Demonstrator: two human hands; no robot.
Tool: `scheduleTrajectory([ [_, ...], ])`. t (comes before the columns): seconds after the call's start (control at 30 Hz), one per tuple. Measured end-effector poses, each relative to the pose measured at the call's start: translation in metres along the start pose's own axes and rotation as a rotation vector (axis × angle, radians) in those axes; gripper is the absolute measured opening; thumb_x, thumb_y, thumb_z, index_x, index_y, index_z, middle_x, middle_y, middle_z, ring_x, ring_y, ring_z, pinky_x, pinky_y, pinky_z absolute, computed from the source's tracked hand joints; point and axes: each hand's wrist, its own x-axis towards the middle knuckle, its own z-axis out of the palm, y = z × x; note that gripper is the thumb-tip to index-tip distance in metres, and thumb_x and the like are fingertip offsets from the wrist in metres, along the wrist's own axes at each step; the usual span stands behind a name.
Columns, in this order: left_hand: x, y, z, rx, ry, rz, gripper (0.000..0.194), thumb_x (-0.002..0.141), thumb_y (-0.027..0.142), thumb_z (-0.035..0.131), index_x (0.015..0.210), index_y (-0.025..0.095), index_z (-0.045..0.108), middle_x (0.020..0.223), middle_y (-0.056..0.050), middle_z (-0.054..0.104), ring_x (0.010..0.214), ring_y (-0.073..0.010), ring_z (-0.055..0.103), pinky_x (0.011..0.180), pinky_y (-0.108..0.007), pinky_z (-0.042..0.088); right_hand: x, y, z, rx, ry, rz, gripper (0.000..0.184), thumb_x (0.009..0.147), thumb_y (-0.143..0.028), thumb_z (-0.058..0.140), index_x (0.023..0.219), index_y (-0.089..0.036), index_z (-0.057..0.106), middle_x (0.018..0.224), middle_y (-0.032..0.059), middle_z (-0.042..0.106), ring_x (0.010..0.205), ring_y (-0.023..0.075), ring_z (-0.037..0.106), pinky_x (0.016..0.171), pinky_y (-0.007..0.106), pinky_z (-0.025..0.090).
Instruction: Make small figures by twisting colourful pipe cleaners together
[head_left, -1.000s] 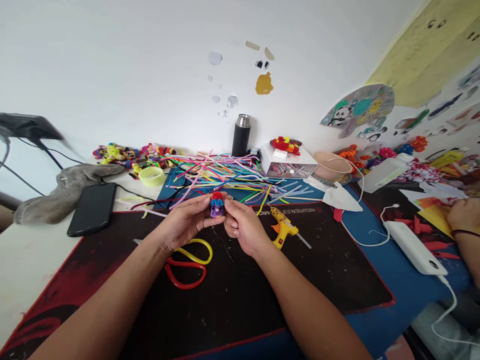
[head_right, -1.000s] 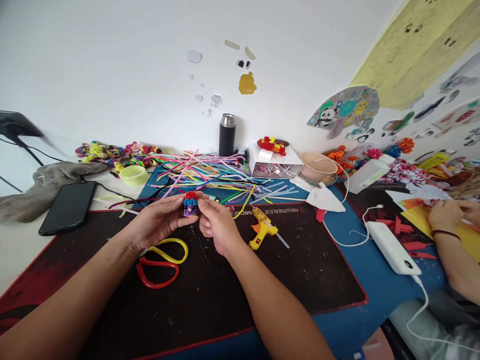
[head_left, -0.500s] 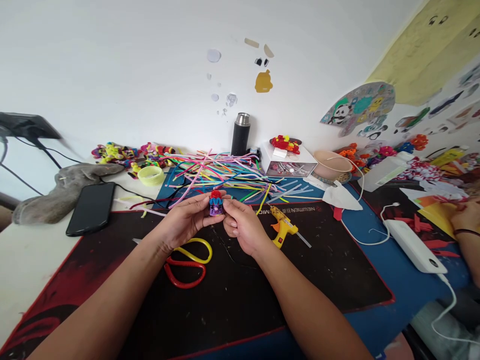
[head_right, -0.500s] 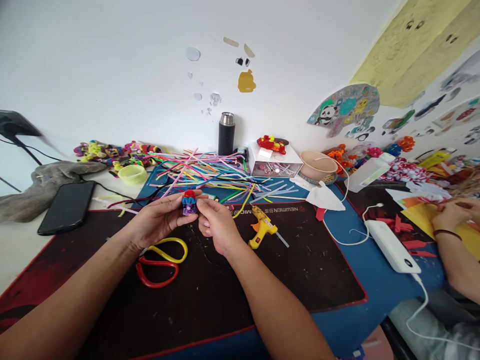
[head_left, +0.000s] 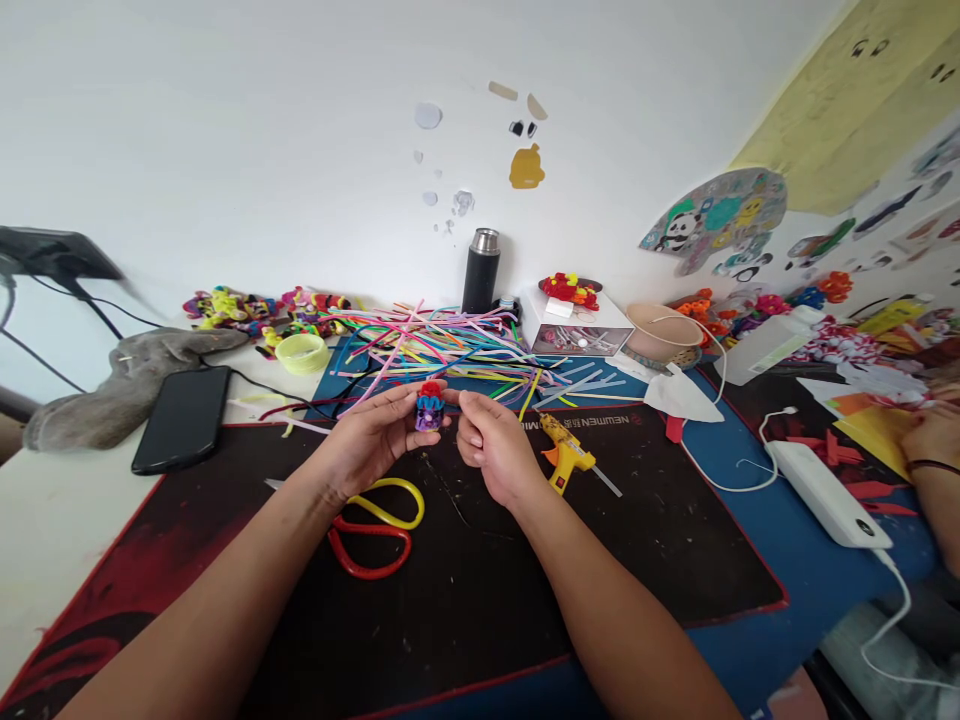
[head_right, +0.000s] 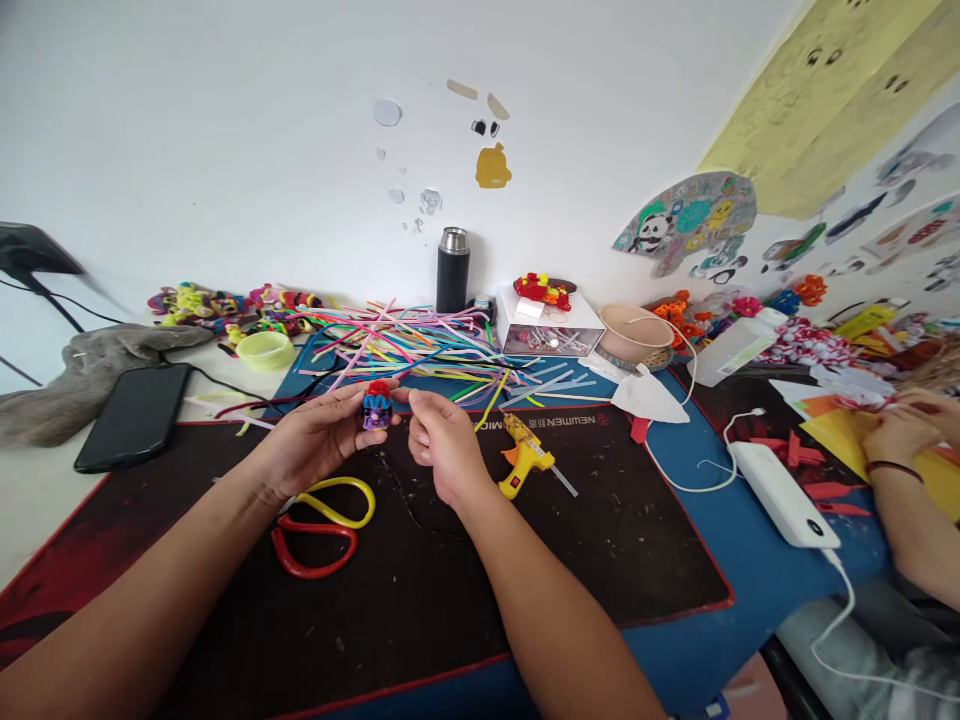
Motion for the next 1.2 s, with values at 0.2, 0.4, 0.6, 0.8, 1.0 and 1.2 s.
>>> scheduleTrajectory([
  [0.2,-0.0001,-0.0026,0.0012,0.035,-0.014,0.008,0.027,0.094,0.014,0.073,0.120,0.014,0.082,0.117,-0.015,0.082,0.086,-0.0227,0.081,0.070,-0.029,0.069,-0.0024,0.0015,0.0014,-0.029,-0.017,0.019,0.047,0.081,-0.060,0.085,0.095,-0.020,0.065,0.054,-0.0116,0.039,0.042,0.0054,0.026,0.044,0.024,0.010],
  [0.4,0.0000,-0.0050,0.0006,0.088,0.017,0.025,0.028,0.092,0.014,0.076,0.120,0.015,0.082,0.107,-0.012,0.080,0.079,-0.0185,0.076,0.066,-0.029,0.068,-0.0040,0.0010,0.0045,-0.078,-0.043,0.040,0.050,0.080,-0.056,0.086,0.109,-0.018,0.070,0.056,-0.0117,0.040,0.045,0.0059,0.024,0.045,0.025,0.010],
  [0.6,0.0000,-0.0068,0.0006,0.115,0.030,0.037,0.029,0.090,0.018,0.080,0.119,0.016,0.083,0.110,-0.012,0.079,0.081,-0.0185,0.074,0.063,-0.028,0.067,-0.0042,0.0015,0.0063,-0.070,-0.040,0.061,0.048,0.075,-0.052,0.091,0.102,-0.019,0.071,0.055,-0.0123,0.037,0.046,0.0056,0.023,0.045,0.024,0.009],
  [0.8,-0.0029,-0.0030,0.0043,0.073,0.012,-0.003,0.030,0.093,0.015,0.075,0.122,0.014,0.082,0.121,-0.013,0.077,0.089,-0.0200,0.075,0.073,-0.034,0.071,-0.0033,-0.0019,0.0044,-0.012,-0.006,0.043,0.045,0.075,-0.051,0.091,0.098,-0.018,0.070,0.054,-0.0128,0.035,0.045,0.0052,0.020,0.045,0.024,0.010],
  [1.0,-0.0034,-0.0018,0.0032,0.038,-0.006,-0.036,0.032,0.090,0.011,0.076,0.122,0.015,0.082,0.108,-0.011,0.080,0.086,-0.0193,0.076,0.085,-0.037,0.070,-0.0024,-0.0022,0.0016,0.018,-0.018,0.049,0.041,0.076,-0.051,0.091,0.090,-0.019,0.067,0.053,-0.0129,0.033,0.044,0.0048,0.019,0.046,0.024,0.009],
  [1.2,-0.0025,-0.0043,0.0017,0.073,-0.007,-0.016,0.030,0.090,0.012,0.075,0.119,0.017,0.083,0.124,-0.013,0.078,0.092,-0.0197,0.077,0.084,-0.033,0.070,-0.0023,-0.0012,0.0013,0.021,-0.018,0.062,0.043,0.076,-0.050,0.091,0.096,-0.019,0.070,0.053,-0.0130,0.033,0.044,0.0047,0.019,0.046,0.024,0.009],
])
